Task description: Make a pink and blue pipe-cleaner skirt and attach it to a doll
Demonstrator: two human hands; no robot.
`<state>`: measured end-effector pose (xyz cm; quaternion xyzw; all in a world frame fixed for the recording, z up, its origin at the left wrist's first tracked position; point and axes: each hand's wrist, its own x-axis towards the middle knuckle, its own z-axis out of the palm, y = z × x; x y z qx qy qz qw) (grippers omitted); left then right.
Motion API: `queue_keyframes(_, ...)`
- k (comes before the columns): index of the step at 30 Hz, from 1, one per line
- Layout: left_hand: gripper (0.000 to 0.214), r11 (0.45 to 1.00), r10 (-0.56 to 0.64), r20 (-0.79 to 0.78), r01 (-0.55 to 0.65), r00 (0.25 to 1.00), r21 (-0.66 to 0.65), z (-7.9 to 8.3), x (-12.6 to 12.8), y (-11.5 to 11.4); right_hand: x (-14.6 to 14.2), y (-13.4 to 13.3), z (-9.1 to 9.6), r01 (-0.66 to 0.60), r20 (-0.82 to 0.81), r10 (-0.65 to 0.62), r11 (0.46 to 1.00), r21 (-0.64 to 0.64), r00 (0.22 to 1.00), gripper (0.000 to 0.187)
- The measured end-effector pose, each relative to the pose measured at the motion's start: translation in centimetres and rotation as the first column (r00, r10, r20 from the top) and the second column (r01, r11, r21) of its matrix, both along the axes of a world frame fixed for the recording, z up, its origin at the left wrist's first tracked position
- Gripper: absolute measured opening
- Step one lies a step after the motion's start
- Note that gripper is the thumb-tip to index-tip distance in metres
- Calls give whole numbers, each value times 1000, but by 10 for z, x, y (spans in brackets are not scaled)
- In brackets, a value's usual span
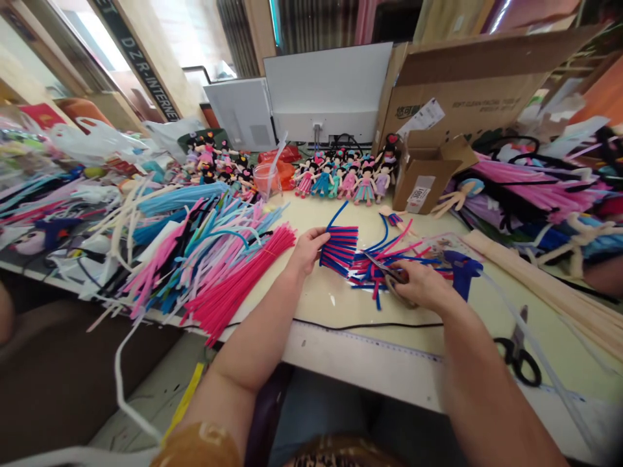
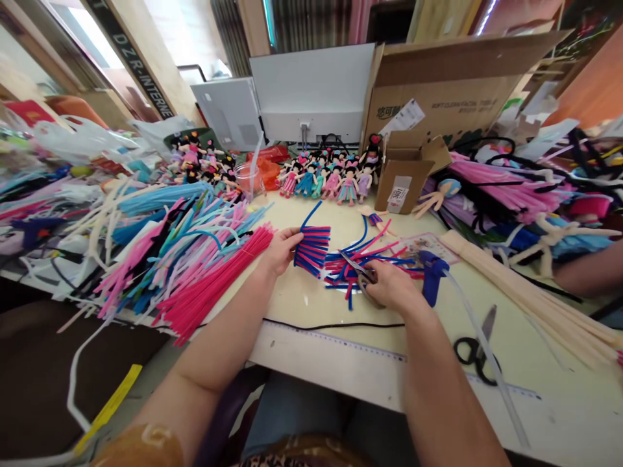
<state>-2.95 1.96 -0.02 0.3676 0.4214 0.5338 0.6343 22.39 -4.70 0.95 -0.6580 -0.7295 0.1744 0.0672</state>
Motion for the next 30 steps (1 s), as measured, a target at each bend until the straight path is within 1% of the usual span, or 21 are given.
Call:
queue_keyframes(2,39,1000,31,4,-31,1000,-1,-2,0,2,3,-2,5,30,-188,-36,999,-31,981,35)
queue_keyframes(4,39,999,48,5,-48,999,7,-5,1,3,7,-3,7,64,-387,-72,997,-33,919,39)
queue_keyframes(6,39,998,52,-11,-52,999,19,-8,1,5,11,-3,7,89,-531,-93,995,-34,842,46)
queue_keyframes(8,39,998,52,-49,-50,997,27,-10,1,5,12,-2,6,110,-608,-117,993,-49,785,49)
queue_keyframes(11,38,998,59,-103,-55,993,36,-10,1,5,10,1,8,171,-647,-173,983,-68,743,47)
queue_keyframes(13,38,998,61,-122,-56,991,43,-9,0,5,8,1,11,187,-666,-218,975,-119,713,45)
queue_keyframes(15,37,997,59,-136,-53,989,52,-10,0,5,6,0,14,143,-703,-266,962,-231,660,47)
queue_keyframes(17,37,997,62,-142,-55,988,54,-11,-1,6,5,-2,14,51,-740,-314,933,-355,595,52)
queue_keyframes(18,38,997,66,-145,-59,987,52,-12,-1,7,4,-3,14,3,-758,-328,919,-395,564,54)
queue_keyframes(20,40,996,78,-153,-71,985,48,-13,-2,8,2,-5,12,-72,-789,-336,900,-430,515,56)
queue_keyframes(22,38,996,84,-177,-76,981,51,-12,-3,8,-1,-7,11,-128,-809,-326,891,-436,490,55)
queue_keyframes(25,33,995,91,-217,-77,972,70,-8,-4,5,-7,-10,12,-197,-823,-287,883,-425,490,53)
queue_keyframes(28,28,992,100,-277,-73,956,108,-3,-3,1,-10,-12,12,-270,-838,-175,895,-354,517,53)
queue_keyframes(30,25,988,105,-336,-60,936,142,-1,-3,-1,-12,-12,12,-329,-834,-88,893,-308,544,50)
